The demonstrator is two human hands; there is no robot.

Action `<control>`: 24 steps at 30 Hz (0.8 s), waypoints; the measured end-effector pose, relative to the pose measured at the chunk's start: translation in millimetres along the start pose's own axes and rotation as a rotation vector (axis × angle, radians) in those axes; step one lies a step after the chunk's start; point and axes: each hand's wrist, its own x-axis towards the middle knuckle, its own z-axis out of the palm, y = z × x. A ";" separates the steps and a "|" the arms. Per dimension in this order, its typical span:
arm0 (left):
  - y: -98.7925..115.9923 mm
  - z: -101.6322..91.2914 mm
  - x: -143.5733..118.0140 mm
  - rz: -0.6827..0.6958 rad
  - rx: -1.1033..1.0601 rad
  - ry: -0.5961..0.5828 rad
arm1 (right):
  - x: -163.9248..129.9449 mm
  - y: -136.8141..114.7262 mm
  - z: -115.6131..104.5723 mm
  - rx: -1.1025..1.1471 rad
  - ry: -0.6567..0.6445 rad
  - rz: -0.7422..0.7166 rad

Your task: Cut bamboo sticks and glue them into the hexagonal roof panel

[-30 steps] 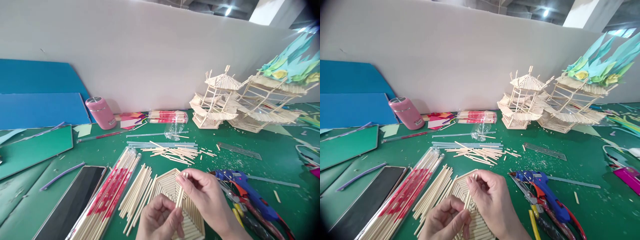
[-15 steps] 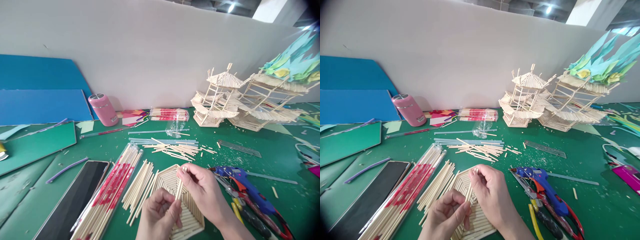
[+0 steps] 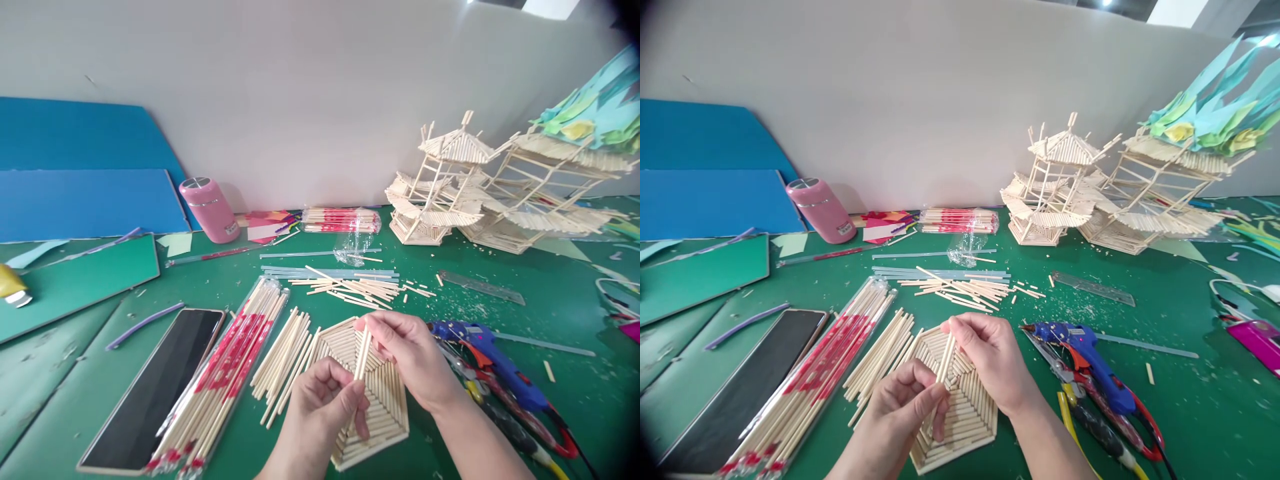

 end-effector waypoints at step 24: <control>1.9 -2.0 -3.3 -0.208 0.026 -0.218 | 10.8 3.7 -14.7 -0.012 0.135 0.005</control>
